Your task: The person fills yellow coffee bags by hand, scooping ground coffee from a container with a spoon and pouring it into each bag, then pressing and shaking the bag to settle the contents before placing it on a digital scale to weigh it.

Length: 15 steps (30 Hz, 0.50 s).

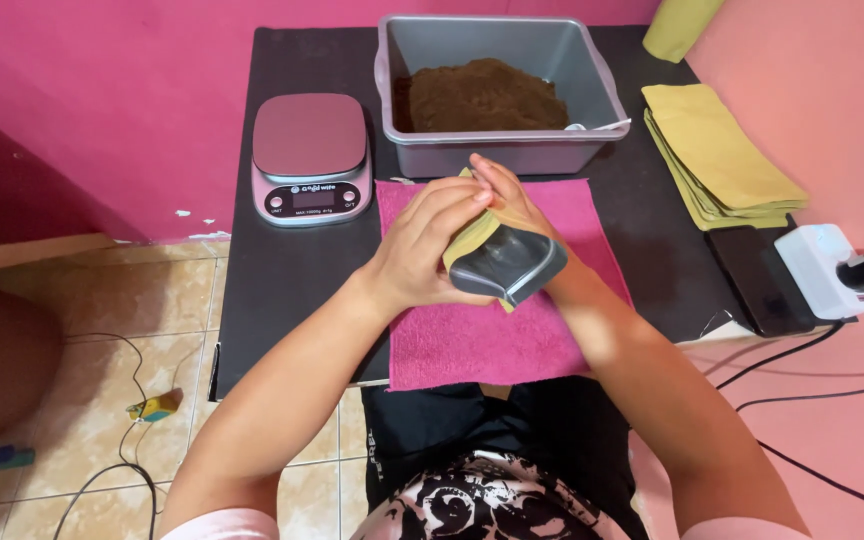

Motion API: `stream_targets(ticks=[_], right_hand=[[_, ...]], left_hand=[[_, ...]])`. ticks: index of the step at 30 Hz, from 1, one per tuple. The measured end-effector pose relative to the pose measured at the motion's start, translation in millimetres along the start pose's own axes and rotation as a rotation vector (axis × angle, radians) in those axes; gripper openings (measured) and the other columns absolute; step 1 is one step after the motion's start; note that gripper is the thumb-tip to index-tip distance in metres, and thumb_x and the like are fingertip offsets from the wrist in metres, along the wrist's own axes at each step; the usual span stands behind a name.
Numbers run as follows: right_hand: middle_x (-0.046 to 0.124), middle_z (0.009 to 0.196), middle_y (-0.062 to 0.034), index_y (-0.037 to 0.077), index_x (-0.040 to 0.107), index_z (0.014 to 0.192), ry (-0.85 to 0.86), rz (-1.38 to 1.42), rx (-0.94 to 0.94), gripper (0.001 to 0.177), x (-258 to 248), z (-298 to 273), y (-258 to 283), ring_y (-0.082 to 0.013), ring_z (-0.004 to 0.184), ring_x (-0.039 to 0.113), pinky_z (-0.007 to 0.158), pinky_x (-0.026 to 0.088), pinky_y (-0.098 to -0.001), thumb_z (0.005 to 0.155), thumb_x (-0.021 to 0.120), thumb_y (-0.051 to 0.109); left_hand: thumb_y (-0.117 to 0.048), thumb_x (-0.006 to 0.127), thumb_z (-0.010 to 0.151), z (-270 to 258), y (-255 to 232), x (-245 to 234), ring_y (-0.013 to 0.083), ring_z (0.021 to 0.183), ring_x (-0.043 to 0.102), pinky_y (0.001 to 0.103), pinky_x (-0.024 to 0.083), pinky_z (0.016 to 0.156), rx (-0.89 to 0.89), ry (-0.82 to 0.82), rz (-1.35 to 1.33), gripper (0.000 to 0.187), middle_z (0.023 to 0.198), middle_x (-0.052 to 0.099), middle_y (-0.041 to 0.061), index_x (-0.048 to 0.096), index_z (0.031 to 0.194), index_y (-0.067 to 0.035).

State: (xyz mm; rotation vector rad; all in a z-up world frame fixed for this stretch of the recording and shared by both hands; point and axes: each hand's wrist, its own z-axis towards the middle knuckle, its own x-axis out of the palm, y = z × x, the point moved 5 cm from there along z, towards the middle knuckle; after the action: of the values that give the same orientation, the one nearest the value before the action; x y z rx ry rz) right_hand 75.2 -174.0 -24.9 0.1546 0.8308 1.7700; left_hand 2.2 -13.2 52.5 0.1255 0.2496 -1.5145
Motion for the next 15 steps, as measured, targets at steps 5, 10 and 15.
stream_targets(ticks=[5, 10, 15], right_hand=[[0.035, 0.157, -0.0299, -0.008, 0.035, 0.152, -0.078, 0.082, 0.160, 0.045, 20, 25, 86, -0.0369, 0.151, 0.034, 0.128, 0.022, -0.0498, 0.112, 0.043, 0.009], [0.032, 0.158, -0.0335, -0.011, 0.028, 0.154, 0.012, 0.030, 0.303, 0.045, 19, 23, 84, -0.0370, 0.152, 0.029, 0.130, 0.016, -0.0450, 0.115, 0.028, 0.011], [0.033, 0.162, -0.0241, -0.001, 0.044, 0.149, 0.083, -0.320, -0.052, 0.054, 13, 12, 59, -0.0404, 0.152, 0.040, 0.132, 0.038, -0.0485, 0.099, 0.064, -0.002]], left_hand=[[-0.054, 0.099, 0.067, -1, 5, 6, 0.0506, 0.127, 0.056, 0.063, 0.047, 0.108, -0.034, 0.062, 0.002, 0.116, 0.140, 0.054, 0.027, 0.040, 0.150, 0.002], [-0.049, 0.100, 0.070, -4, 11, 11, 0.0513, 0.138, 0.049, 0.067, 0.037, 0.117, -0.066, 0.143, -0.016, 0.125, 0.151, 0.047, 0.028, 0.026, 0.158, 0.000], [-0.023, 0.090, 0.082, 4, 1, 5, 0.0519, 0.115, 0.065, 0.061, 0.054, 0.097, 0.022, 0.067, 0.008, 0.080, 0.130, 0.062, 0.028, 0.049, 0.143, 0.009]])
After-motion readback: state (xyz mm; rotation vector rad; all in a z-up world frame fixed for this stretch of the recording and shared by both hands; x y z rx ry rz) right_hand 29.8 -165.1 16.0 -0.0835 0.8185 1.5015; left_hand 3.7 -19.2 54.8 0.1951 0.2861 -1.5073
